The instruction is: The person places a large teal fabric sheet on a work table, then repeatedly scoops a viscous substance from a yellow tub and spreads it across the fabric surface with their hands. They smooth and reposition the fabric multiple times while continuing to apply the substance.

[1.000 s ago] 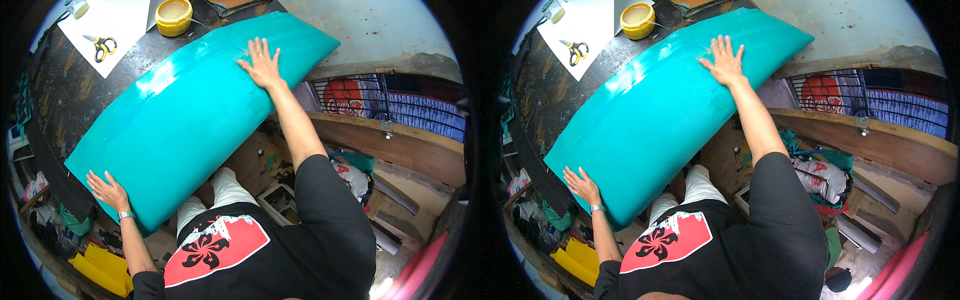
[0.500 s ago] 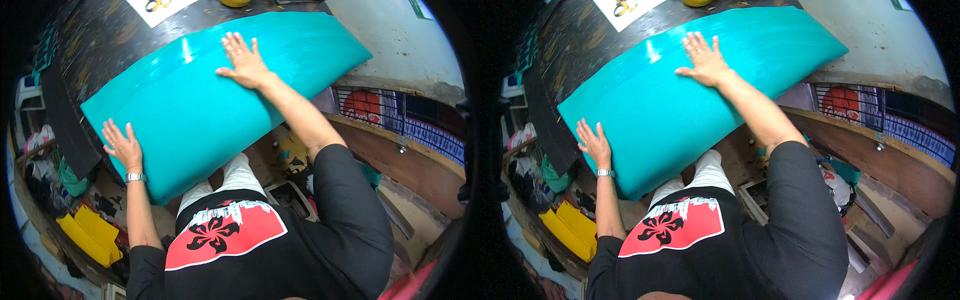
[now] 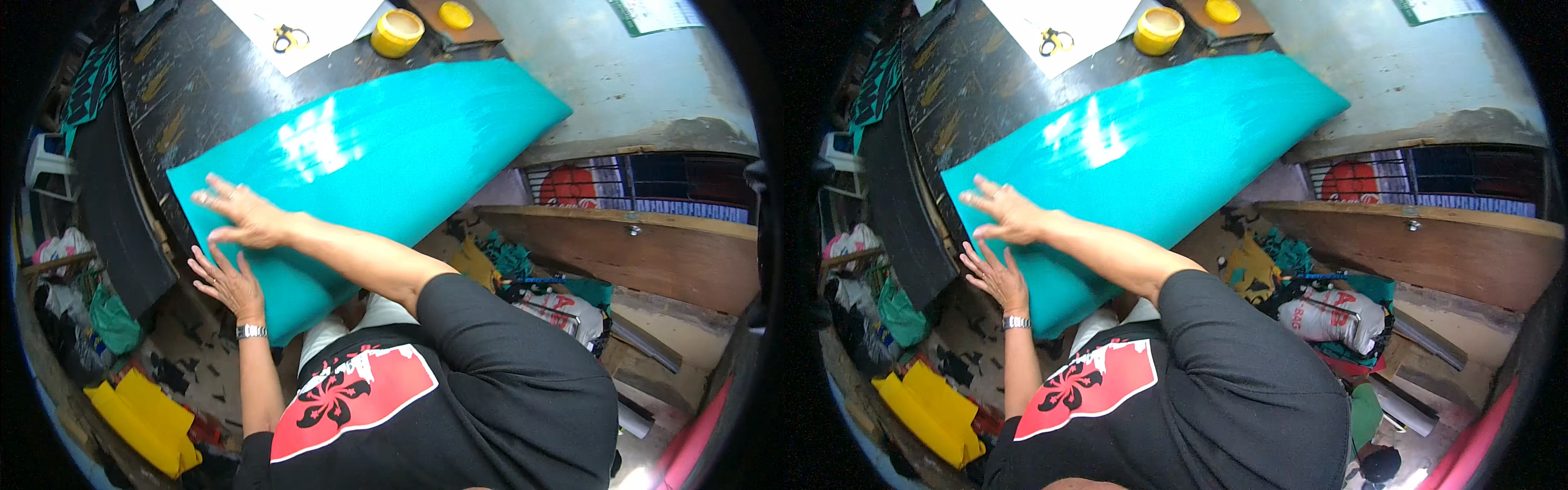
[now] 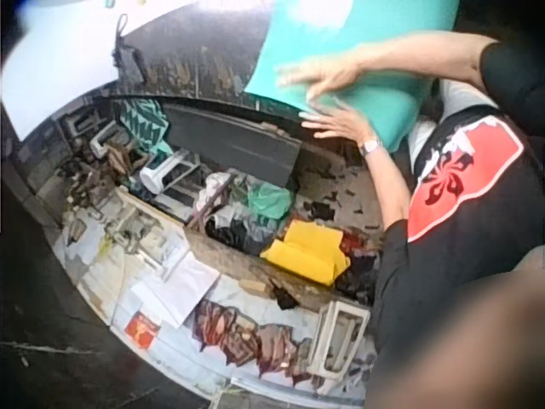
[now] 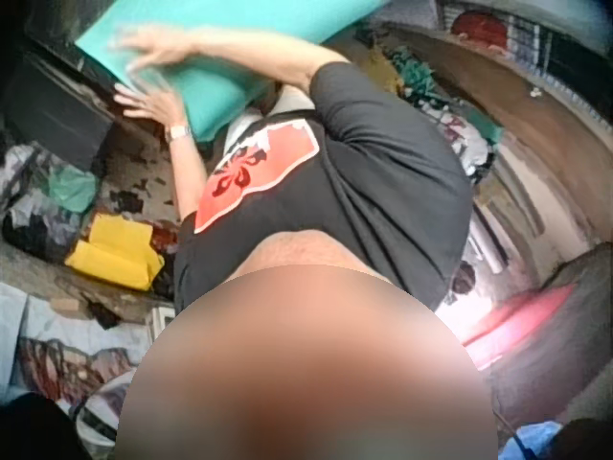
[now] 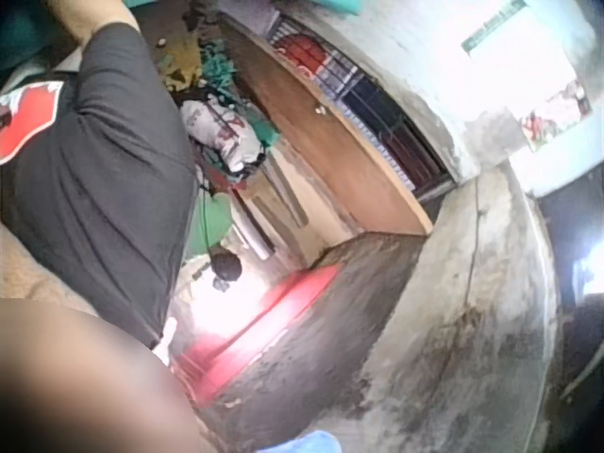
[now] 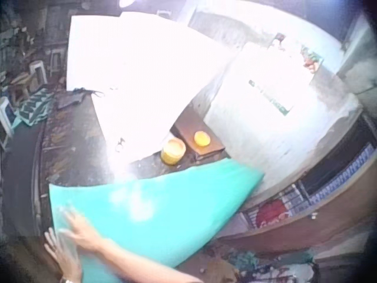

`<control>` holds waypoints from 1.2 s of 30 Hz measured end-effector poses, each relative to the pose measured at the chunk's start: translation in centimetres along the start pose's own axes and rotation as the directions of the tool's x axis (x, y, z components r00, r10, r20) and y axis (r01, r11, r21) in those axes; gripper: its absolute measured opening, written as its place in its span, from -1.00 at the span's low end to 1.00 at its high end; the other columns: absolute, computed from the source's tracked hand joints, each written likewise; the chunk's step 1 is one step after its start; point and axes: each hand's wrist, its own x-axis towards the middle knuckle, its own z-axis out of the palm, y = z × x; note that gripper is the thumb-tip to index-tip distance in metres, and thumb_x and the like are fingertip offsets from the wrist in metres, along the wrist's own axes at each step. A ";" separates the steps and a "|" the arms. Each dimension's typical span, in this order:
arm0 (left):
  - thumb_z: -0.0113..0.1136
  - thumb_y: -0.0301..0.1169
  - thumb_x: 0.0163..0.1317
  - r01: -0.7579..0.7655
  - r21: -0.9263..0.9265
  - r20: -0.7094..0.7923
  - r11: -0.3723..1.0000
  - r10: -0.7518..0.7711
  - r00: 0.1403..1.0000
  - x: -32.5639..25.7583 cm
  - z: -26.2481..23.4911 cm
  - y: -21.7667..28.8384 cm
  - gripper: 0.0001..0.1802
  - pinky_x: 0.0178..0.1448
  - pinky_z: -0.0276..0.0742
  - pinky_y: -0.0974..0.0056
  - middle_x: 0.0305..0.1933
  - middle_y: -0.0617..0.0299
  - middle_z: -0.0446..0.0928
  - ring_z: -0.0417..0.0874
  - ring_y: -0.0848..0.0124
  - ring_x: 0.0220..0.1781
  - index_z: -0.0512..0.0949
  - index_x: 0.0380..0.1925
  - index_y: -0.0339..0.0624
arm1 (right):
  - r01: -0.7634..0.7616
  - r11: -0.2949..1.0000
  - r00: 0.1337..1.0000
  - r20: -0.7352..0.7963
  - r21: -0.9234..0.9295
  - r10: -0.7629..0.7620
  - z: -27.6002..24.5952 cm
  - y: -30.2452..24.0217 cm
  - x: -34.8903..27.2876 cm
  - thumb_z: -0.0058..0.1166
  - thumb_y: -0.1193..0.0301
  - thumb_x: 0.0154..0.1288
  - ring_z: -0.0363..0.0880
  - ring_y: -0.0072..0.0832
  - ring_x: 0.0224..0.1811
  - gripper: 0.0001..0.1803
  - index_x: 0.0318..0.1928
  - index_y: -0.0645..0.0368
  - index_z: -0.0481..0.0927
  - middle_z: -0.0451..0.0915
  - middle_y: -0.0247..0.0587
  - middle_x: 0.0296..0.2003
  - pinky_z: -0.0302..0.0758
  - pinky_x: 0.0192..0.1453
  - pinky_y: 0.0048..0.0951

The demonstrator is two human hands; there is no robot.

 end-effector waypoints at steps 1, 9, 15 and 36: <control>-0.01 -0.09 0.42 -0.057 0.089 0.044 0.994 0.054 0.998 0.5 0.0 0.1 -0.30 0.45 -0.11 -0.42 0.60 0.05 -0.14 -0.16 -0.05 0.61 0.06 0.49 0.07 | 0.091 0.995 0.988 -0.118 -0.037 -0.094 -3.6 0.7 -0.4 0.09 -0.03 0.35 -0.20 0.03 0.58 -0.21 0.48 -0.07 0.16 -0.05 0.24 0.49 -0.18 0.56 0.13; -0.13 -0.01 0.46 0.048 0.124 0.063 0.991 -0.056 0.996 1.6 0.3 1.3 -0.34 0.50 -0.10 -0.30 0.60 0.23 -0.04 -0.02 0.15 0.60 0.07 0.50 0.15 | -0.744 0.591 0.539 -0.803 -0.312 0.255 -37.8 8.5 -3.9 -0.01 -0.28 0.26 0.41 -0.04 0.28 -0.36 0.19 -0.25 0.59 0.42 0.03 0.22 0.34 0.36 -0.12; -0.23 0.05 0.49 0.064 0.132 0.081 0.989 -0.075 0.994 1.7 0.3 1.4 -0.35 0.51 -0.12 -0.29 0.60 0.26 -0.03 -0.02 0.16 0.60 0.06 0.50 0.17 | -0.759 0.239 0.645 -0.645 -0.606 0.411 -39.9 13.1 0.1 -0.40 -0.53 0.19 0.41 -0.06 0.31 -0.07 0.16 -0.14 0.63 0.50 0.08 0.20 0.30 0.40 -0.08; -0.32 0.12 0.51 0.027 0.114 0.080 0.993 -0.037 0.996 1.6 1.5 0.0 -0.33 0.52 -0.02 -0.15 0.60 0.21 -0.01 0.02 0.16 0.59 0.04 0.51 0.13 | -0.582 0.781 0.776 -0.442 -0.226 0.450 -31.5 9.8 -25.2 -0.67 -0.31 0.44 -0.10 -0.23 0.57 -0.11 0.21 0.12 0.50 0.25 -0.08 0.39 -0.35 0.57 0.07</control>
